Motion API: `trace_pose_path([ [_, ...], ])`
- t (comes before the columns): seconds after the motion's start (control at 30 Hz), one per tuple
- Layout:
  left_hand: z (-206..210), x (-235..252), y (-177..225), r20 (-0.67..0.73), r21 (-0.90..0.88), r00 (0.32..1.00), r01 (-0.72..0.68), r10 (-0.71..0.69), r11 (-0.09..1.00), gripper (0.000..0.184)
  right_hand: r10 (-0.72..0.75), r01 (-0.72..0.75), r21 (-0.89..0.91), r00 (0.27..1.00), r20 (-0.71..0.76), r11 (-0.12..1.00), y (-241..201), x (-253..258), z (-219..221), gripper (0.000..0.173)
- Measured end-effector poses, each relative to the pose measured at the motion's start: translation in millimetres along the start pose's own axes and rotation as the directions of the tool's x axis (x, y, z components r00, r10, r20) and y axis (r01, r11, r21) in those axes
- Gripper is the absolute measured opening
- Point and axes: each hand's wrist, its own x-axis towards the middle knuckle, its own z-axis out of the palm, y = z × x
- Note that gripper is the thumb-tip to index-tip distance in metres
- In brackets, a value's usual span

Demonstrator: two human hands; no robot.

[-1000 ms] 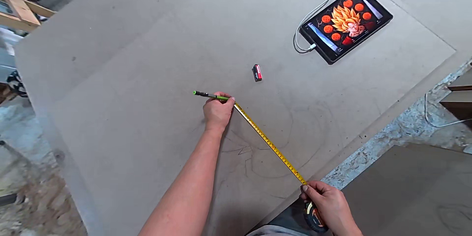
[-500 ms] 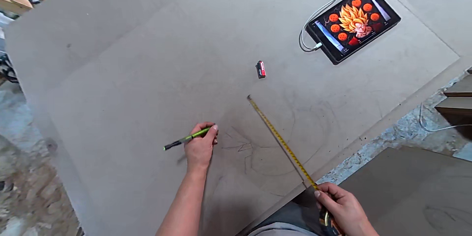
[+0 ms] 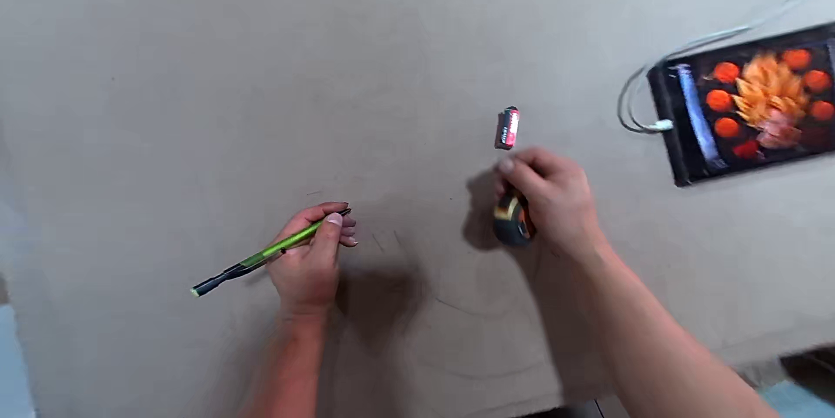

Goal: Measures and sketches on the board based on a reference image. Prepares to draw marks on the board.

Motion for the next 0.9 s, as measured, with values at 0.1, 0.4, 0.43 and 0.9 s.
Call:
trace_pose_path([
  [0.1, 5.9, 0.0, 0.0, -0.08, 0.042, 0.996, -0.038, 0.041, 0.998, 0.023, -0.228, 0.224, 0.094, 0.973, 0.033, 0.97, -4.6, 72.2, 25.7, 0.016],
  [0.4, 27.1, 7.6, 9.3, 0.031, -0.065, 0.992, -0.116, 0.118, 0.991, 0.02, -0.4, 0.464, 0.206, 0.87, -0.287, 0.862, -7.2, 120.0, 4.6, 0.014],
  [0.43, 37.0, 10.1, 13.4, 0.072, -0.063, 0.986, -0.148, 0.153, 0.987, 0.02, -0.397, 0.463, 0.21, 0.871, -0.289, 0.861, -7.4, 119.1, 5.1, 0.014],
  [0.9, 86.5, 21.9, 25.2, 0.165, -0.134, 0.939, -0.284, 0.303, 0.95, 0.017, -0.425, 0.477, 0.145, 0.859, -0.286, 0.867, -5.8, 117.0, 10.5, 0.016],
])
